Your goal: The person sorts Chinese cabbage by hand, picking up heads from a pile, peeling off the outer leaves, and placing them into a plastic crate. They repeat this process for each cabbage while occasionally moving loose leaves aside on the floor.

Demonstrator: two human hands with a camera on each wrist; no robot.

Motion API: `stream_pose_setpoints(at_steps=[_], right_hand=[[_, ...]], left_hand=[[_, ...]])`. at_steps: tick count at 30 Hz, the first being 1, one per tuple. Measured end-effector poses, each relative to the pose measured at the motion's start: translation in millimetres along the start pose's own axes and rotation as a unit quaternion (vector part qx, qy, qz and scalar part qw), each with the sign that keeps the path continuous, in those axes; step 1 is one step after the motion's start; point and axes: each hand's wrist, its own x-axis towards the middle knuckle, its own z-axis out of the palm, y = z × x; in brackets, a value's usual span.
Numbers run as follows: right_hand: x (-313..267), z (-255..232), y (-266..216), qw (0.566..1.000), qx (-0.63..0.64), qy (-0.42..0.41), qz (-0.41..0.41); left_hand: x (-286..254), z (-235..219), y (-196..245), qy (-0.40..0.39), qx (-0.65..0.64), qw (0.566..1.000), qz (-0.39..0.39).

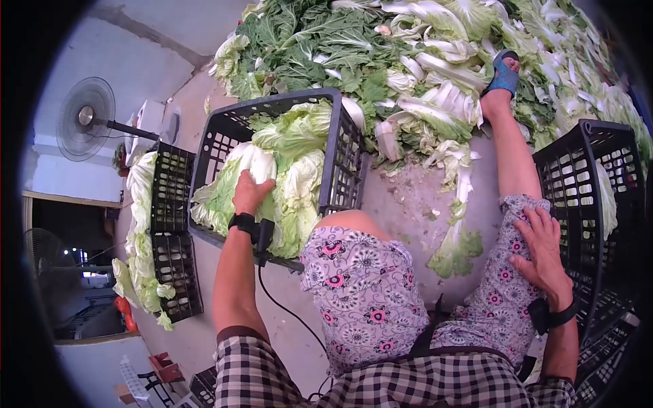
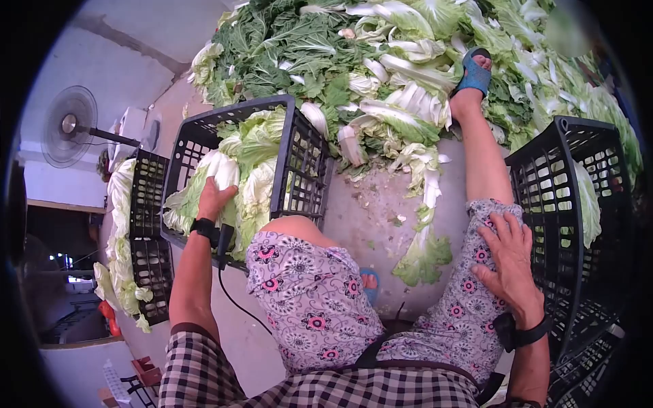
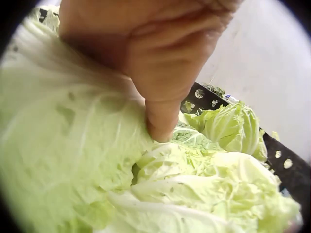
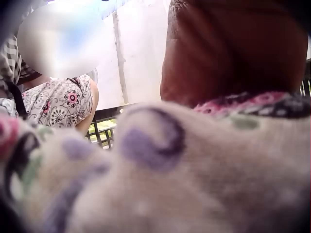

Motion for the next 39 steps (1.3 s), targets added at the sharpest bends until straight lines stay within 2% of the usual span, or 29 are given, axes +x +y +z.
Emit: stream_pose_setpoints(at_steps=[1,4,5,7,10,13,14,16,18,19,20,21,23,25,27,28,30,31,32,33,35,38,39], right_hand=[[-1,2,3,1.0,0.005,0.008,-0.006],[-4,5,8,0.999,0.013,0.03,-0.013],[-6,7,8,0.999,0.016,0.034,-0.016],[-7,7,8,0.999,0.017,0.039,-0.02],[-9,6,7,0.998,0.018,0.046,-0.029],[-9,10,15,0.998,0.028,0.05,-0.038],[-11,10,17,0.997,0.032,0.051,-0.037],[-11,-2,10,0.983,0.175,0.055,0.004],[-15,-6,13,0.937,0.335,0.09,0.044],[-19,-8,14,0.909,0.399,0.118,0.029],[-17,-15,5,0.876,0.46,0.146,0.013],[-15,-23,-7,0.837,0.519,0.174,-0.005],[-16,-47,-33,0.817,0.554,0.144,-0.061],[-9,-48,-56,0.811,0.561,0.12,-0.113],[-3,-45,-83,0.818,0.552,0.011,-0.162],[0,-40,-91,0.788,0.587,-0.025,-0.186],[0,-29,-91,0.751,0.625,-0.041,-0.209],[-1,-25,-87,0.749,0.627,-0.025,-0.214],[-3,-22,-84,0.741,0.641,-0.019,-0.199],[-5,-18,-82,0.733,0.654,-0.012,-0.185],[-5,-7,-76,0.748,0.646,-0.011,-0.152],[-5,-11,-73,0.756,0.639,-0.067,-0.122],[-6,-12,-71,0.734,0.668,-0.059,-0.107]], left_hand=[[-6,-5,6,0.021,0.019,1.0,0.006],[-4,-11,-16,0.075,-0.128,0.988,0.051],[-15,-24,-7,0.075,-0.259,0.962,0.05],[-38,-58,16,0.166,-0.274,0.945,0.063],[-64,-108,35,0.2,-0.456,0.861,0.099],[-91,-146,65,0.117,-0.625,0.747,0.197],[-104,-154,82,0.086,-0.669,0.713,0.191],[-132,-158,117,0.01,-0.752,0.634,0.178],[-159,-159,148,-0.072,-0.751,0.631,0.18],[-172,-154,164,-0.118,-0.749,0.626,0.181],[-178,-145,174,-0.127,-0.715,0.652,0.219],[-189,-138,188,-0.095,-0.646,0.716,0.245],[-226,-129,230,-0.146,-0.563,0.764,0.279],[-253,-115,260,-0.231,-0.548,0.754,0.278],[-275,-102,280,-0.309,-0.578,0.701,0.281],[-281,-98,284,-0.311,-0.589,0.69,0.284],[-284,-87,286,-0.314,-0.593,0.69,0.273],[-278,-85,282,-0.311,-0.585,0.702,0.263],[-273,-76,274,-0.308,-0.583,0.714,0.237],[-268,-64,268,-0.314,-0.612,0.694,0.212],[-259,-43,258,-0.32,-0.667,0.654,0.158],[-250,-34,254,-0.382,-0.558,0.707,0.207],[-251,-34,258,-0.39,-0.557,0.696,0.232]])
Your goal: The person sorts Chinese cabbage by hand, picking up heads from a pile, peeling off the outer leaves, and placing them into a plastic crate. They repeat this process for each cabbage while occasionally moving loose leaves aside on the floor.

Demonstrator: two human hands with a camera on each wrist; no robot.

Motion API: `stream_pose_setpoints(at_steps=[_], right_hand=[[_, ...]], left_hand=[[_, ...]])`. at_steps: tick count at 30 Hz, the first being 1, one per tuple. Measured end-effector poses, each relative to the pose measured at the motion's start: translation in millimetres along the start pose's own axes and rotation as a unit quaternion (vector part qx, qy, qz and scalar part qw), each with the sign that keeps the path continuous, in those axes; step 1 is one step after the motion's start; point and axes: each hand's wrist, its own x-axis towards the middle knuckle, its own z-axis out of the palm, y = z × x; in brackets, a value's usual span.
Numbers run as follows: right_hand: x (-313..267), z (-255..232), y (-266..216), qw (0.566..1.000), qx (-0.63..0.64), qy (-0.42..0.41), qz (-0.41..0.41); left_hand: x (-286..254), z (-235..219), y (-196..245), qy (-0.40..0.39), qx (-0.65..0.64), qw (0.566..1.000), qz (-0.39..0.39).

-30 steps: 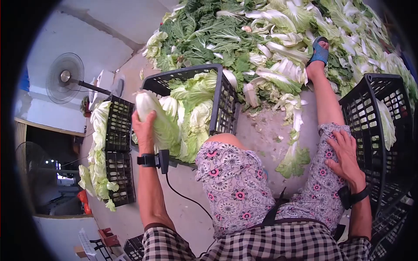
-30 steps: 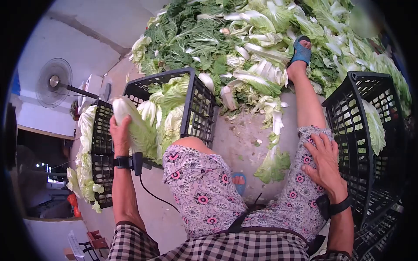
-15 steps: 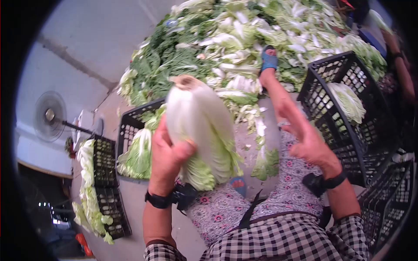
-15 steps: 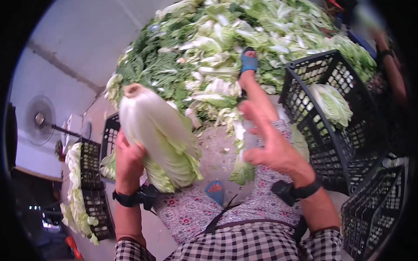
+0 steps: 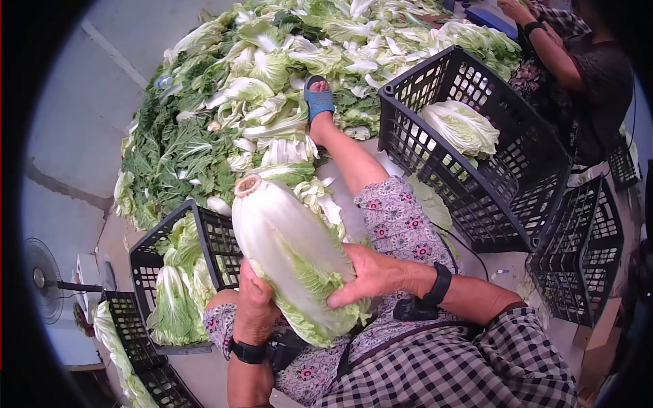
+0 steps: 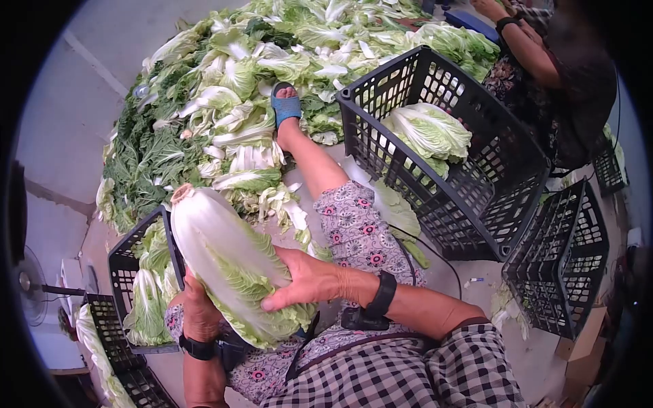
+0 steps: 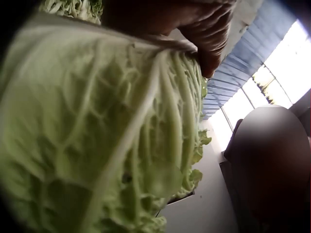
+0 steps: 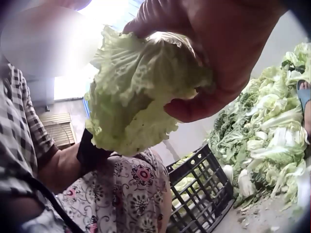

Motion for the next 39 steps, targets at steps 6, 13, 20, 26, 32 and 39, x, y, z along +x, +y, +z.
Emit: stream_pose_setpoints(at_steps=[6,13,20,26,32,39], right_hand=[[-25,-25,-28,0.989,0.094,0.105,-0.041],[-120,-111,-109,0.841,-0.242,0.481,-0.057],[-171,-193,-93,0.772,-0.37,0.515,0.036],[-152,-250,-77,0.731,-0.465,0.477,0.146],[-128,-307,-42,0.704,-0.52,0.484,0.019],[-115,-194,-60,0.824,-0.359,0.438,-0.013]], left_hand=[[27,31,12,-0.02,0.03,0.998,0.057],[24,9,14,-0.004,-0.016,0.999,0.028],[23,10,13,-0.046,0.019,0.999,0.013],[24,10,12,-0.042,0.029,0.999,0.001],[27,10,13,-0.063,0.031,0.997,-0.013],[26,10,12,-0.096,0.031,0.995,-0.025]])
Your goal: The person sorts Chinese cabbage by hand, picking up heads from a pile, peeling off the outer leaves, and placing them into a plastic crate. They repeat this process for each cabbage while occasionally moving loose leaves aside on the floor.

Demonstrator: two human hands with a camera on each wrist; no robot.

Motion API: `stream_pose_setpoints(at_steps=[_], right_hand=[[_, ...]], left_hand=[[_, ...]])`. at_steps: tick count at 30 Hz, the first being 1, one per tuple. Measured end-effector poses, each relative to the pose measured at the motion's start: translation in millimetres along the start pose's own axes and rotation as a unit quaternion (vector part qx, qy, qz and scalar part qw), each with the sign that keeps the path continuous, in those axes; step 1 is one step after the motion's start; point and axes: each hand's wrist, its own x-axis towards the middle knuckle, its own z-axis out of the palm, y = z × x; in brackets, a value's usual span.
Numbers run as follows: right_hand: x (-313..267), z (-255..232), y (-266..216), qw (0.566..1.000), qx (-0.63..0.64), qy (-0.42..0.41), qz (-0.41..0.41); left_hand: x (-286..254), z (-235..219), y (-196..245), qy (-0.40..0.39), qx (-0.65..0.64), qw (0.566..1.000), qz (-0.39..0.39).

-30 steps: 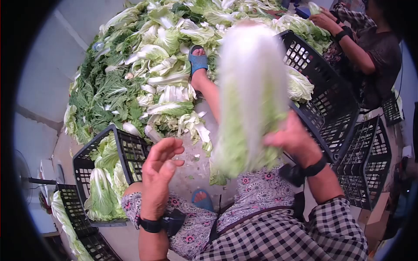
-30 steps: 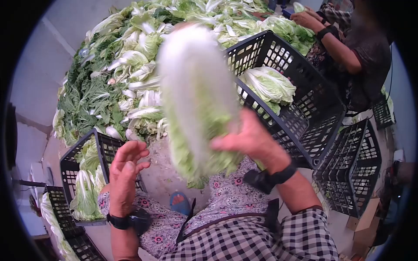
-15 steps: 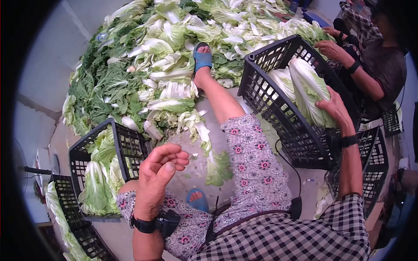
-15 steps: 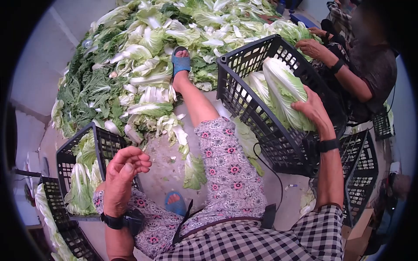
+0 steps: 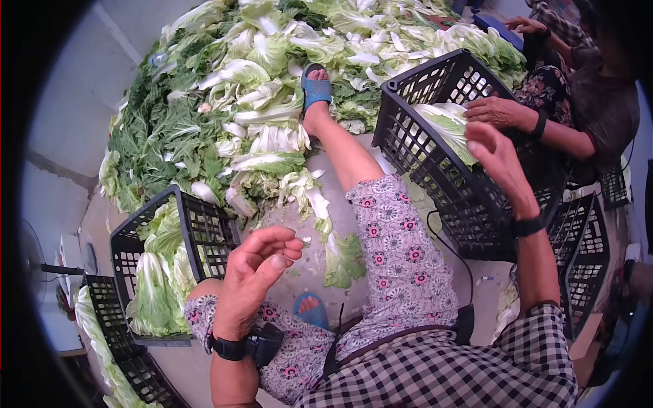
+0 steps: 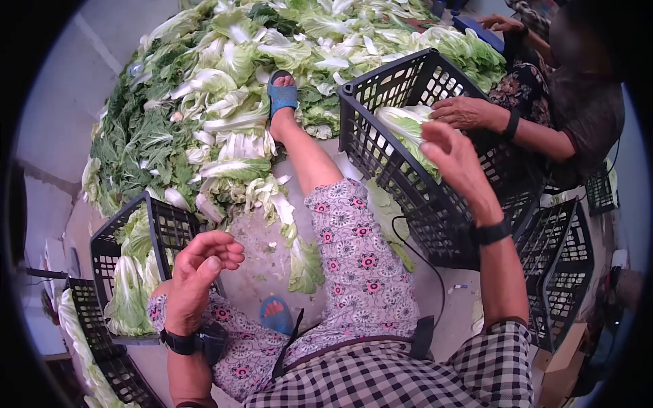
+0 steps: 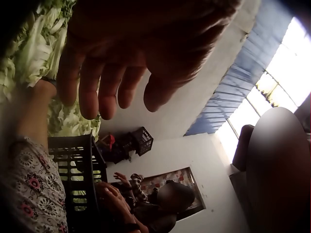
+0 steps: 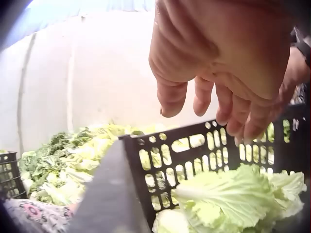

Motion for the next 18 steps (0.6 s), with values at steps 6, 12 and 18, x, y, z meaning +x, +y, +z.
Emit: stream_pose_setpoints(at_steps=[6,12,18], right_hand=[[-47,64,-52,0.975,-0.061,-0.208,-0.04],[-50,131,-46,0.932,-0.152,-0.276,-0.178],[-52,145,-38,0.954,-0.153,-0.216,-0.14]], left_hand=[[-2,2,1,0.012,0.024,1.0,-0.001],[-21,-10,13,0.004,0.027,0.999,0.023],[-78,-84,49,0.161,0.156,0.973,0.062]])
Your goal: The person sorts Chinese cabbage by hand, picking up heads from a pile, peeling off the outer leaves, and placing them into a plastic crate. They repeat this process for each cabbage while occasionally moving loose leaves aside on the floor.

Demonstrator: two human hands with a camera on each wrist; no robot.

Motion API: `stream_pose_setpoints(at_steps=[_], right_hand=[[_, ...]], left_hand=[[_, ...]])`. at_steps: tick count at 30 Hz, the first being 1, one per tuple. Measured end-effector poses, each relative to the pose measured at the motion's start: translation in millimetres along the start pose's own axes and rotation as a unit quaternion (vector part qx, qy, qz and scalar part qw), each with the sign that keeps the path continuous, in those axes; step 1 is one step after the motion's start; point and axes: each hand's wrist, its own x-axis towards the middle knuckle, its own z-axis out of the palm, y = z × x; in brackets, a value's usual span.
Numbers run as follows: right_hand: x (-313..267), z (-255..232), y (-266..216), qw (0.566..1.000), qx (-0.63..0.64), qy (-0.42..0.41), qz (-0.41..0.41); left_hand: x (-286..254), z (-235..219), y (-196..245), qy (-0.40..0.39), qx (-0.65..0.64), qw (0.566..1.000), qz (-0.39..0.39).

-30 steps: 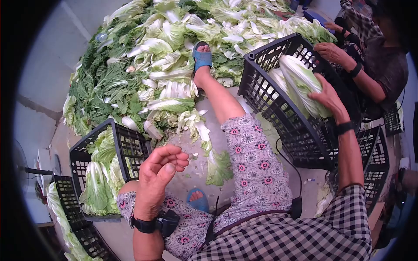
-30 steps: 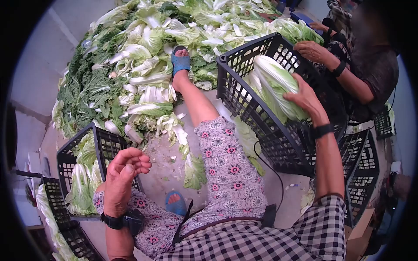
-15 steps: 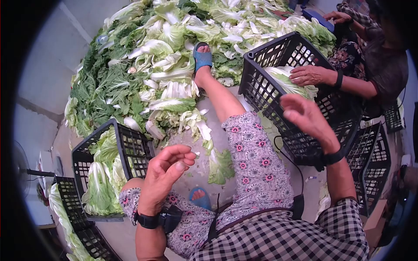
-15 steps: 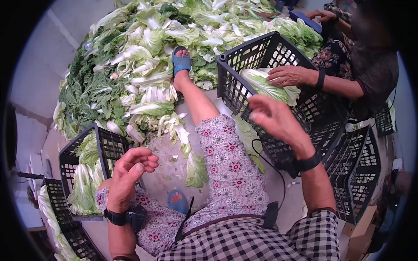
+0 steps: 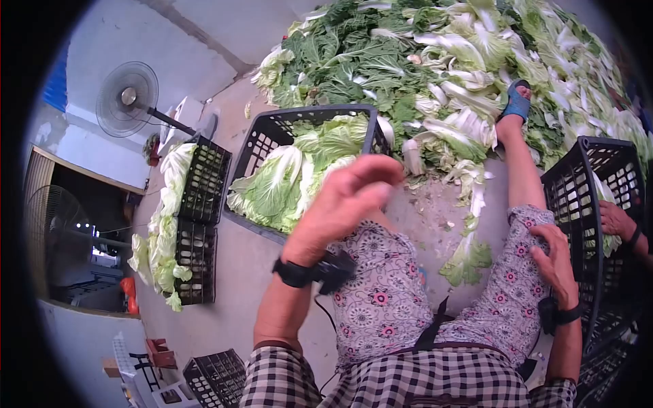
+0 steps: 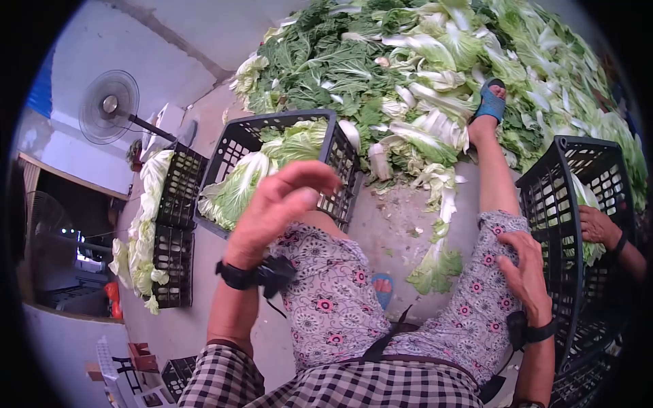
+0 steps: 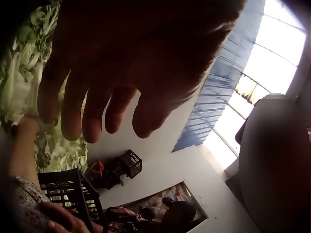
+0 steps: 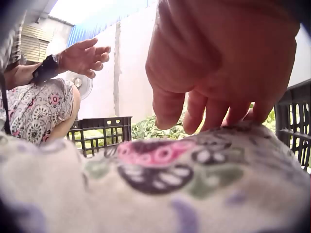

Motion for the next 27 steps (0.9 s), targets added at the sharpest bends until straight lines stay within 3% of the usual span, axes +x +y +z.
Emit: stream_pose_setpoints(at_steps=[3,5,7,9,11,14,18,21,22,25,27], right_hand=[[2,-1,2,0.998,0.057,0.009,0.029],[5,0,1,0.996,0.071,0.015,0.046],[7,-1,-2,0.994,0.087,0.016,0.057],[8,0,-2,0.993,0.097,0.014,0.068],[12,1,1,0.992,0.101,0.007,0.074],[15,3,2,0.992,0.089,0.004,0.085],[21,10,2,0.989,0.114,0.013,0.096],[24,10,-7,0.989,0.105,0.011,0.103],[25,10,-9,0.989,0.102,0.008,0.105],[26,12,-10,0.987,0.115,0.008,0.116],[26,12,-9,0.985,0.124,0.012,0.116]], left_hand=[[-8,-80,-42,0.158,0.149,0.976,0.009],[-16,-130,-80,0.252,0.29,0.923,-0.033],[-25,-174,-126,0.285,0.394,0.872,-0.063],[-31,-215,-177,0.287,0.463,0.838,-0.035],[-26,-223,-185,0.299,0.484,0.817,-0.097],[-18,-262,-233,0.314,0.488,0.809,-0.095],[-7,-279,-268,0.322,0.468,0.812,-0.137],[-2,-267,-281,0.308,0.446,0.804,-0.244],[-5,-259,-281,0.272,0.513,0.757,-0.3],[8,-243,-266,0.23,0.579,0.692,-0.366],[4,-241,-260,0.257,0.561,0.723,-0.311]])
